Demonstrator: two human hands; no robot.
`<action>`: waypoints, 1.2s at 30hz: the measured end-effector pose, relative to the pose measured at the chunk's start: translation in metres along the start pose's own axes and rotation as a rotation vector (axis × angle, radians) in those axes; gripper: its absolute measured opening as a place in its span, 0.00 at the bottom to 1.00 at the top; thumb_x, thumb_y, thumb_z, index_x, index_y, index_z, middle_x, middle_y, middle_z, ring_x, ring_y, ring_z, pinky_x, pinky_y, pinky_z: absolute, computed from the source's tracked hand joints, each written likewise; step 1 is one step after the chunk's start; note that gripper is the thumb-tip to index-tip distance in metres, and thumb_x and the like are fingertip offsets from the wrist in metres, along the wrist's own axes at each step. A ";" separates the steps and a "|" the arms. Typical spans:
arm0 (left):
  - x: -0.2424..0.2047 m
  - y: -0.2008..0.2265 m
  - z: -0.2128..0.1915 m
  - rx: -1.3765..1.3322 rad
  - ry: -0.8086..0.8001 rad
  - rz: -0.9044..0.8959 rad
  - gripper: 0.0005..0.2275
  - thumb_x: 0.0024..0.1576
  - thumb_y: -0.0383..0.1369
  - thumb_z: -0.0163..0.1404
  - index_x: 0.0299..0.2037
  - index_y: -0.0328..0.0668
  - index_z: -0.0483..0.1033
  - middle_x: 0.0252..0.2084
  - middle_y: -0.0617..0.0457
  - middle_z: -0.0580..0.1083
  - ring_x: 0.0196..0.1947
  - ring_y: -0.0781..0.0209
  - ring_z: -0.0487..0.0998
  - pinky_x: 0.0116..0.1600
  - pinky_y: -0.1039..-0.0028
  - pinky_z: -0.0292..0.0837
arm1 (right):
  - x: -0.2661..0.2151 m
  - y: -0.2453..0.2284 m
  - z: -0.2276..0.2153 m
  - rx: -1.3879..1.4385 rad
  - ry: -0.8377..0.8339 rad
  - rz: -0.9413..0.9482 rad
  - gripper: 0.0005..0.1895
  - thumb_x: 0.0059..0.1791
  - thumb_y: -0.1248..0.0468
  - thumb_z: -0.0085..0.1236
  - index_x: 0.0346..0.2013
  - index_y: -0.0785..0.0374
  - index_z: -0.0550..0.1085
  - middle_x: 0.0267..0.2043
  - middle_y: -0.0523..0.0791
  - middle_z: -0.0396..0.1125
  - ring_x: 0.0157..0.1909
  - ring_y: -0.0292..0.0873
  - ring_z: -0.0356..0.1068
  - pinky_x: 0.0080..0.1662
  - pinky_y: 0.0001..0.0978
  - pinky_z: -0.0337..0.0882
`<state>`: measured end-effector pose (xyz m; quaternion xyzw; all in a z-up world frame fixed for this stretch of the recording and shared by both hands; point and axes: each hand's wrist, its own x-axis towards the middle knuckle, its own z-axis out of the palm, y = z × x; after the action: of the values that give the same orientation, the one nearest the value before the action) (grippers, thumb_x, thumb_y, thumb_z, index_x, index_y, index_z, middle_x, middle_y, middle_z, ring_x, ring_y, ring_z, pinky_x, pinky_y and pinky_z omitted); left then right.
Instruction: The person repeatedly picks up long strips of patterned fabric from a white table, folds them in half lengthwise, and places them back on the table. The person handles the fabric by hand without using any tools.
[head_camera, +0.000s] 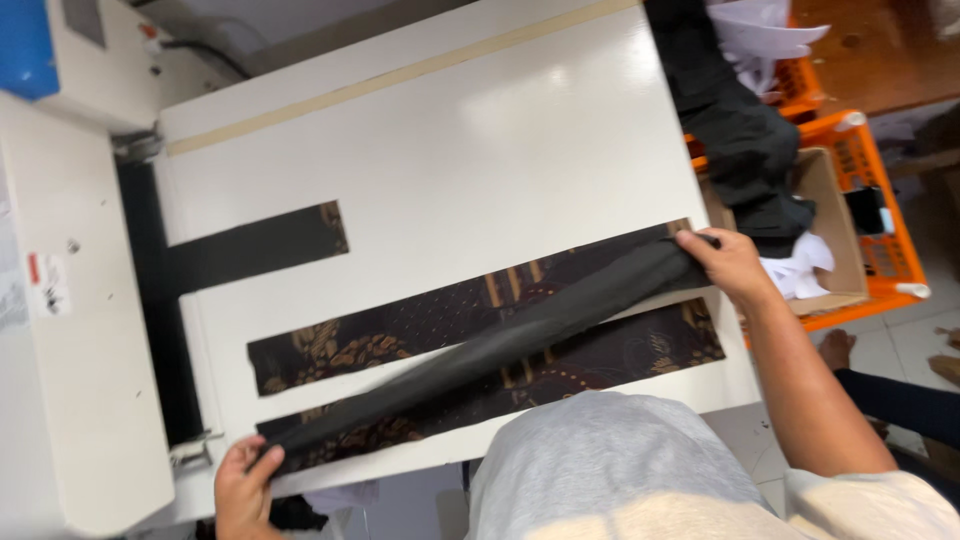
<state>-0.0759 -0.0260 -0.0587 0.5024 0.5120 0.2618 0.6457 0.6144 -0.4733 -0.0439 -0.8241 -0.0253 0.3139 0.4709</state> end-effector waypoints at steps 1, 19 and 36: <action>0.004 0.000 0.001 -0.103 0.055 -0.004 0.18 0.51 0.18 0.58 0.50 0.39 0.70 0.45 0.49 0.73 0.44 0.57 0.76 0.49 0.67 0.74 | 0.003 0.002 0.004 0.020 -0.005 -0.015 0.21 0.54 0.52 0.63 0.45 0.71 0.80 0.36 0.43 0.73 0.36 0.36 0.67 0.40 0.29 0.67; 0.116 0.020 0.107 0.647 0.436 0.287 0.15 0.56 0.21 0.56 0.54 0.34 0.73 0.54 0.38 0.76 0.55 0.50 0.78 0.58 0.65 0.73 | -0.013 -0.031 0.026 -0.533 0.086 -0.107 0.24 0.50 0.52 0.70 0.45 0.72 0.80 0.36 0.54 0.76 0.36 0.46 0.75 0.40 0.36 0.74; 0.115 0.037 0.088 0.779 0.543 0.117 0.15 0.54 0.26 0.60 0.51 0.41 0.75 0.41 0.49 0.79 0.43 0.52 0.79 0.49 0.61 0.76 | -0.012 -0.025 0.033 -0.547 0.185 -0.266 0.18 0.58 0.52 0.64 0.45 0.67 0.80 0.31 0.53 0.74 0.33 0.47 0.73 0.38 0.36 0.71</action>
<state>0.0506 0.0516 -0.0728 0.6485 0.6931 0.2079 0.2363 0.5934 -0.4384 -0.0299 -0.9347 -0.1734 0.1547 0.2691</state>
